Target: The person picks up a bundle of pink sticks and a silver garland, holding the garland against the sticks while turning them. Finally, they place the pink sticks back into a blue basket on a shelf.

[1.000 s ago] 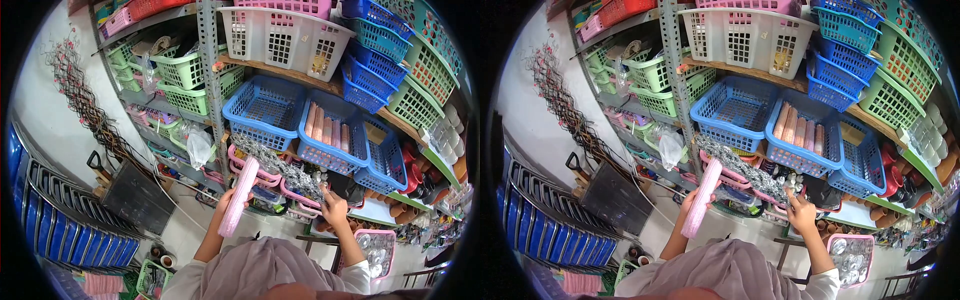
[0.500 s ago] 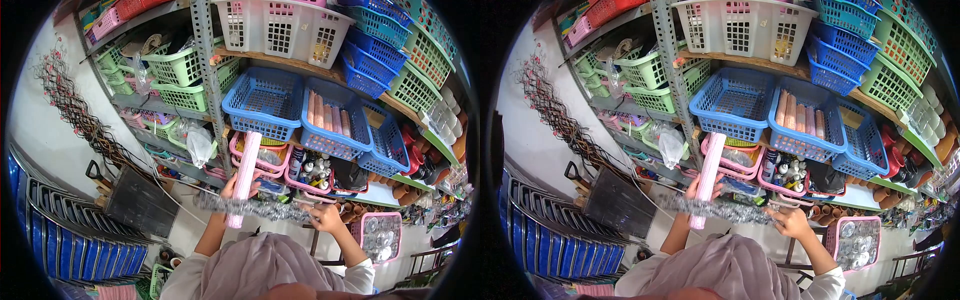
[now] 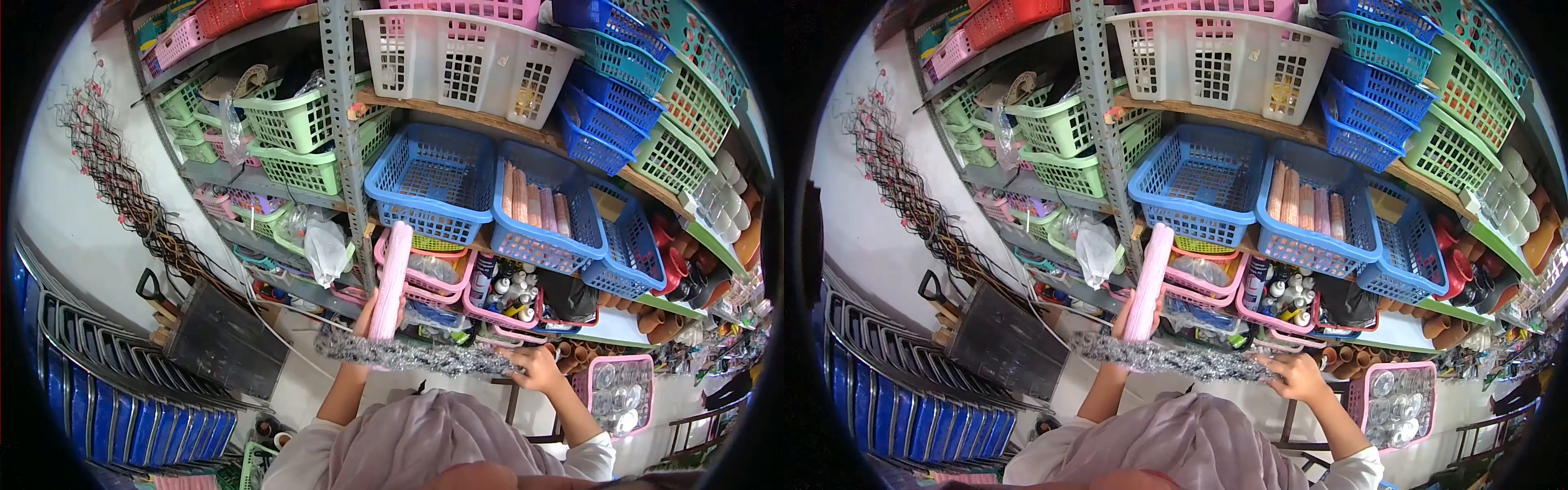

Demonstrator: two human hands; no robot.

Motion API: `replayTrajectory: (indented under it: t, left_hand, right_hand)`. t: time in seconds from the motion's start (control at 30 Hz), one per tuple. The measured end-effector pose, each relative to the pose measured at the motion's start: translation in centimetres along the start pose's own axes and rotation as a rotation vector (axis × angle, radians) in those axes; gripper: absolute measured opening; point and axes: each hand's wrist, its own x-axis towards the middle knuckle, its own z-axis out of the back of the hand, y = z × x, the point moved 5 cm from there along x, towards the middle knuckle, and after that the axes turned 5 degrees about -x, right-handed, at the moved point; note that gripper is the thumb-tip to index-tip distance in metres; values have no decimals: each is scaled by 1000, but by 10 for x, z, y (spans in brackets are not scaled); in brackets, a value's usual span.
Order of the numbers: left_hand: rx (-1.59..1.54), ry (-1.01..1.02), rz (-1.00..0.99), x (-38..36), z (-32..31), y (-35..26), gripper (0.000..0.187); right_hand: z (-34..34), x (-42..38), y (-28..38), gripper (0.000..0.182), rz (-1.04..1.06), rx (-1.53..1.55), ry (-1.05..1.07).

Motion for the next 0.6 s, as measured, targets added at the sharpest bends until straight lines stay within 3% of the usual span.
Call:
replayTrajectory:
  t: [0.07,0.17,0.2,0.3,0.37,0.4,0.43,0.47,0.53,0.6]
  left_hand:
    - [107,-47,-49,3,11,2,64]
    - [155,26,68,15,23,9,65]
    - [393,-234,-162,7,16,11,65]
    - [224,-219,-93,10,-3,21,47]
    - [215,-181,-118,10,26,9,50]
    - [207,-149,-144,9,35,4,54]
    - [400,-320,-264,12,0,14,49]
    - [68,6,105,24,19,5,49]
    - [44,-120,-3,15,-7,18,50]
    - [8,-86,8,15,2,15,51]
  right_hand:
    - [0,4,0,57,-11,-27,38]
    - [0,15,-14,53,-51,-89,-54]
    - [6,17,-20,50,-83,-77,-145]
    - [-11,13,-55,49,-193,-86,-274]
    - [-12,14,-55,52,-166,-138,-298]
    - [-10,15,-50,52,-165,-135,-297]
    - [-10,15,-36,55,-74,-112,-202]
    - [-11,14,-24,57,16,-89,-108]
    - [-10,9,-15,62,82,-123,-39]
    - [-9,9,-15,64,88,-192,-2]
